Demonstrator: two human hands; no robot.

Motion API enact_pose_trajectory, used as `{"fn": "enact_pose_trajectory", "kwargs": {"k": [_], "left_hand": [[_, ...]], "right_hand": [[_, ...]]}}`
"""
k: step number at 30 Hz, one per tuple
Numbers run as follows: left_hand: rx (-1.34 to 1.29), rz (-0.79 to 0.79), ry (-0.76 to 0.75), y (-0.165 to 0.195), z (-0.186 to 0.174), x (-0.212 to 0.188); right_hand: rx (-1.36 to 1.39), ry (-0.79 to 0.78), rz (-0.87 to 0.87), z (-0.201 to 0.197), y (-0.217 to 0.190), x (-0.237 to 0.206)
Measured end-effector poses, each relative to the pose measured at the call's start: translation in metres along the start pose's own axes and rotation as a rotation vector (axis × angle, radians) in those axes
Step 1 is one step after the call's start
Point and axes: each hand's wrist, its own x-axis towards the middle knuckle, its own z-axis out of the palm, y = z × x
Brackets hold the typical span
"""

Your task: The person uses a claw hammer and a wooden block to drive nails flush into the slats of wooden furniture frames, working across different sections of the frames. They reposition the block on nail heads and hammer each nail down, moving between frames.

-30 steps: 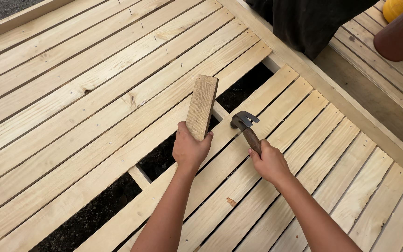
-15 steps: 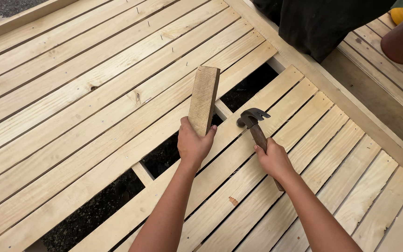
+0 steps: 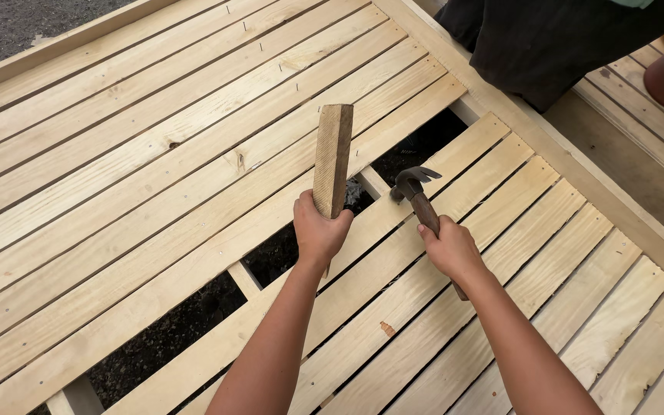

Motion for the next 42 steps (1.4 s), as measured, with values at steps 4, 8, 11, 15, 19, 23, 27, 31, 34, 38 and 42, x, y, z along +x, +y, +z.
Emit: {"fn": "enact_pose_trajectory", "kwargs": {"k": [4, 8, 11, 15, 19, 23, 27, 31, 34, 38, 42], "left_hand": [[0.034, -0.043, -0.02, 0.002, -0.001, -0.002], [0.196, -0.197, -0.19, 0.007, 0.002, -0.012], [0.282, -0.248, -0.276, 0.009, -0.001, -0.034], [0.32, -0.266, -0.306, 0.017, -0.013, -0.04], [0.293, -0.19, -0.242, 0.039, -0.039, -0.005], [0.265, -0.074, -0.086, 0.074, -0.086, 0.036], [0.557, 0.003, -0.068, 0.111, -0.149, 0.064], [0.73, 0.038, -0.247, 0.145, -0.19, 0.085], [0.806, 0.158, -0.43, 0.152, -0.209, 0.088], [0.765, 0.292, -0.612, 0.138, -0.22, 0.101], [0.512, 0.528, -0.537, 0.097, -0.2, 0.125]], "right_hand": [[0.019, 0.167, -0.143, 0.003, 0.012, 0.001], [0.129, 0.038, -0.009, 0.012, 0.009, 0.002], [0.602, -0.117, 0.116, 0.021, -0.001, 0.002], [0.904, -0.227, 0.038, 0.038, -0.029, -0.006], [0.958, -0.313, -0.112, 0.051, -0.067, -0.01], [1.042, -0.317, -0.156, 0.054, -0.09, -0.013], [1.129, -0.297, -0.204, 0.052, -0.092, -0.012], [1.12, -0.216, -0.192, 0.036, -0.079, 0.0], [1.028, -0.154, -0.189, 0.009, -0.072, 0.015], [0.87, -0.175, -0.119, -0.028, -0.074, 0.029], [0.657, -0.176, -0.027, -0.062, -0.094, 0.038]]}}
